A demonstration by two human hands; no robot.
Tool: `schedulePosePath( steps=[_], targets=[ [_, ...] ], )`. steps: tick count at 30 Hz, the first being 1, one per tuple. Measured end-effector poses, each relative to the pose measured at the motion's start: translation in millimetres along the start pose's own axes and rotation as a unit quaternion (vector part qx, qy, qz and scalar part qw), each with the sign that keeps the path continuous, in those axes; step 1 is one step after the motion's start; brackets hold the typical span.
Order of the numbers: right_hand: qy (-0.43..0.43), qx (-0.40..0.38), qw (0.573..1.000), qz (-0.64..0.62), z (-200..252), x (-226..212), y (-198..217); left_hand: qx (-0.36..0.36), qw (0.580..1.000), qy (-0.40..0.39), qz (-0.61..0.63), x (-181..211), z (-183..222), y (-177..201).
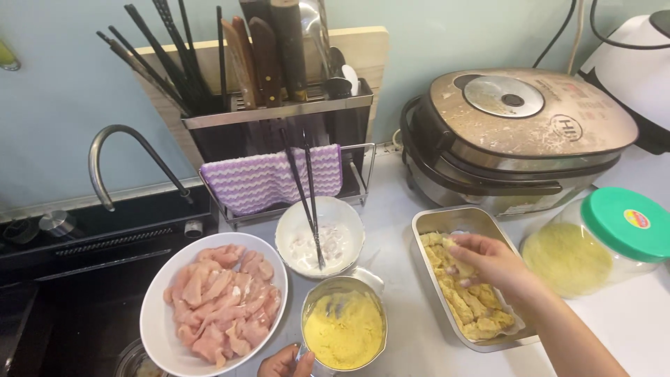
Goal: Coating chicken pieces in flour and batter before placing them in a tray for cooking.
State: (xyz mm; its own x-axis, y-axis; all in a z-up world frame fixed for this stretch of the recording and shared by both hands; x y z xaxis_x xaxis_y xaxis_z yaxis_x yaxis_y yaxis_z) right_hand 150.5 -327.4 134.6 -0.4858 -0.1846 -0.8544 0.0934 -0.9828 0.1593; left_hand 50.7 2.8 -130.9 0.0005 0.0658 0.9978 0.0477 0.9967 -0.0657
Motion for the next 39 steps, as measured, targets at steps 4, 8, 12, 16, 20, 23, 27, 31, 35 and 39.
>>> schedulePosePath(
  steps=[4,8,12,16,20,23,27,31,35,39],
  targets=[
    [-0.046,-0.042,0.993,0.100,-22.0,32.0,11.6,0.019,1.000,-0.007,-0.001,-11.6,-0.5,2.0],
    [-0.082,-0.005,0.960,0.267,0.4,6.9,-1.7,0.015,0.999,0.012,-0.034,2.9,-0.1,2.1],
    [-0.045,0.015,0.948,0.313,19.0,-30.7,-12.5,-0.032,0.997,0.017,0.064,16.1,0.9,-4.0],
    [0.088,-0.045,0.985,0.141,9.8,-64.4,-34.0,-0.045,0.998,0.010,0.037,48.8,2.8,-10.6],
    [0.122,-0.074,0.977,0.156,-4.7,-102.3,-96.7,-0.057,0.996,0.040,0.064,44.6,5.6,-7.7],
    [0.143,-0.121,0.961,0.205,-42.2,-111.2,-144.9,-0.082,0.993,0.051,0.067,61.5,8.7,-10.1],
    [0.134,-0.155,0.959,0.195,-83.4,-106.2,-188.1,-0.086,0.987,0.059,0.118,62.2,10.4,-12.3],
    [0.178,-0.139,0.906,0.358,-77.3,-122.6,-194.5,-0.090,0.988,0.081,0.097,86.1,11.9,-12.7],
    [0.127,-0.118,0.871,0.459,-10.0,-151.8,-169.0,-0.093,0.980,0.090,0.153,80.9,12.8,-12.7],
    [0.165,-0.074,0.922,0.343,-5.7,-144.9,-142.0,-0.104,0.984,0.068,0.127,87.9,13.2,-11.9]
  ],
)
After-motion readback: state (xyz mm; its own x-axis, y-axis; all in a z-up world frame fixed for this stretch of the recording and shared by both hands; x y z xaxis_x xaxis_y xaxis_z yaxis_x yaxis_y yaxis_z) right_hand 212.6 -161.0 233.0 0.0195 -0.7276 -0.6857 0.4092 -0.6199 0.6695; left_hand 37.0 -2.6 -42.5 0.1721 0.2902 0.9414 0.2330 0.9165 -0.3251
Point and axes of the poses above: each hand's wrist, its own z-axis away from the middle knuckle, its own y-axis out of the back of the hand, x = y × z, the point moved 3 cm from there along -z, towards the middle knuckle, and after that the axes turned 11 degrees about -x, right-handed, at the moved point
